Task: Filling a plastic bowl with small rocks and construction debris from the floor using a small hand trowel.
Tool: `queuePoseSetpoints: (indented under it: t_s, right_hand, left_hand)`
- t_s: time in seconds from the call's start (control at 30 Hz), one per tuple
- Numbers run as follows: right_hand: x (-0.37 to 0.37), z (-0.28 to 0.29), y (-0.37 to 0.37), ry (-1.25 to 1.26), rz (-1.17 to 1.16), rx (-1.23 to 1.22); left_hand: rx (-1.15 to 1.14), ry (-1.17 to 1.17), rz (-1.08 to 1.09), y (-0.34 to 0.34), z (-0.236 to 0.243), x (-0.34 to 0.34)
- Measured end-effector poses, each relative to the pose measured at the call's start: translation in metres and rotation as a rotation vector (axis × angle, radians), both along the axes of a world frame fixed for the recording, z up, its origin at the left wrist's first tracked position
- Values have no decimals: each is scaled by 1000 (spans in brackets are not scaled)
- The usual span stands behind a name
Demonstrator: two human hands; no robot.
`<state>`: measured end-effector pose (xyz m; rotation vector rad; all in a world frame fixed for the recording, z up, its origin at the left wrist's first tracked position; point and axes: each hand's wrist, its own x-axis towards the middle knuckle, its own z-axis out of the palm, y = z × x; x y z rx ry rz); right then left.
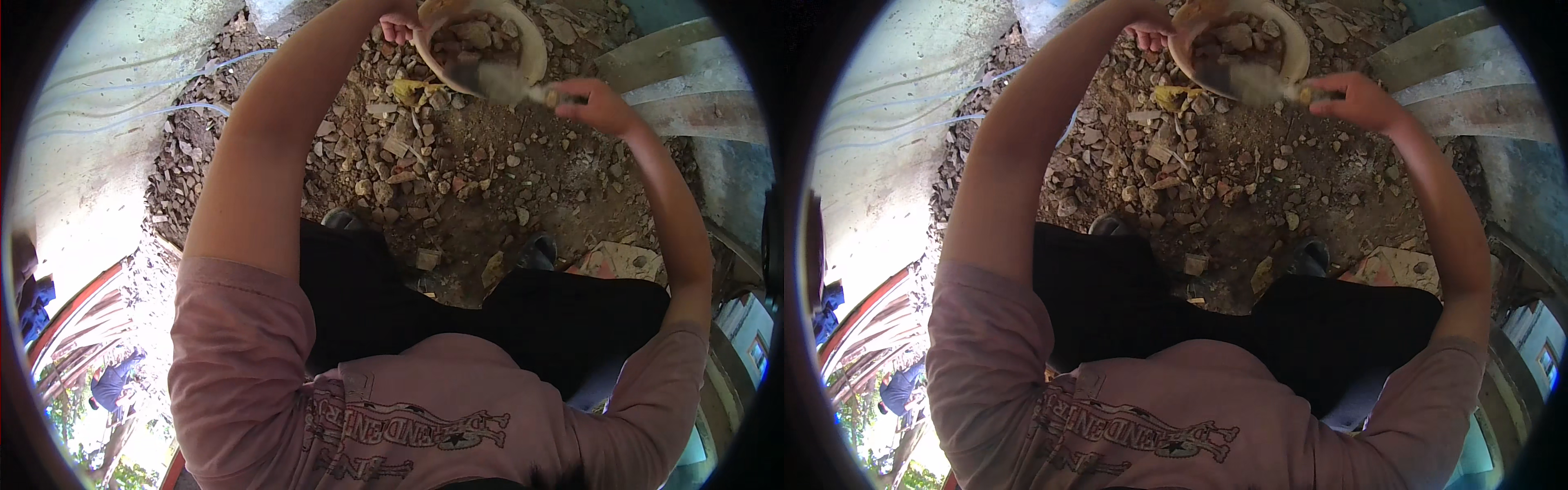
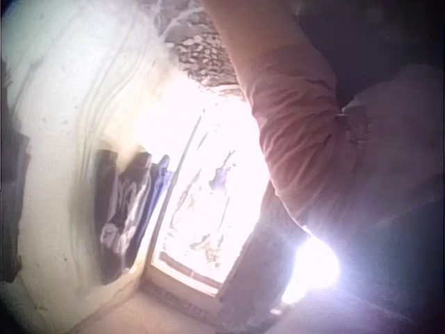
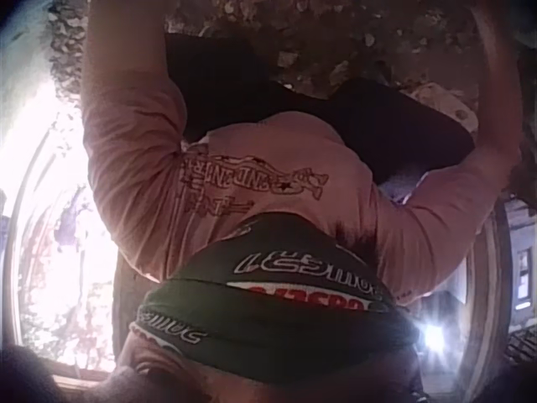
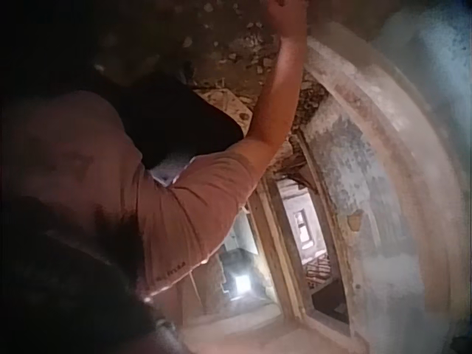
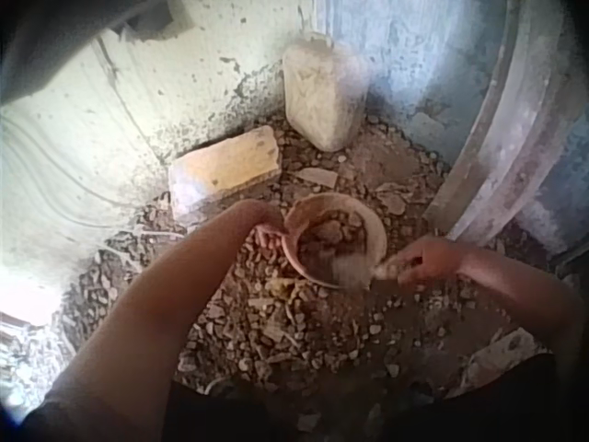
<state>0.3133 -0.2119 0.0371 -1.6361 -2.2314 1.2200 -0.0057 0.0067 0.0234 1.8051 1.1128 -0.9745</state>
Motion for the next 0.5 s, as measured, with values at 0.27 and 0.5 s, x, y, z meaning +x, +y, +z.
queuePoseSetpoints:
  t_s: [0.27,0.5]
  right_hand:
    - [-25,-54,-40,-301,513,-731]
    - [-23,-123,-90,-191,427,-631]
  left_hand:
    - [84,-3,-48,-14,20,5]
    - [73,7,-101,-10,15,2]
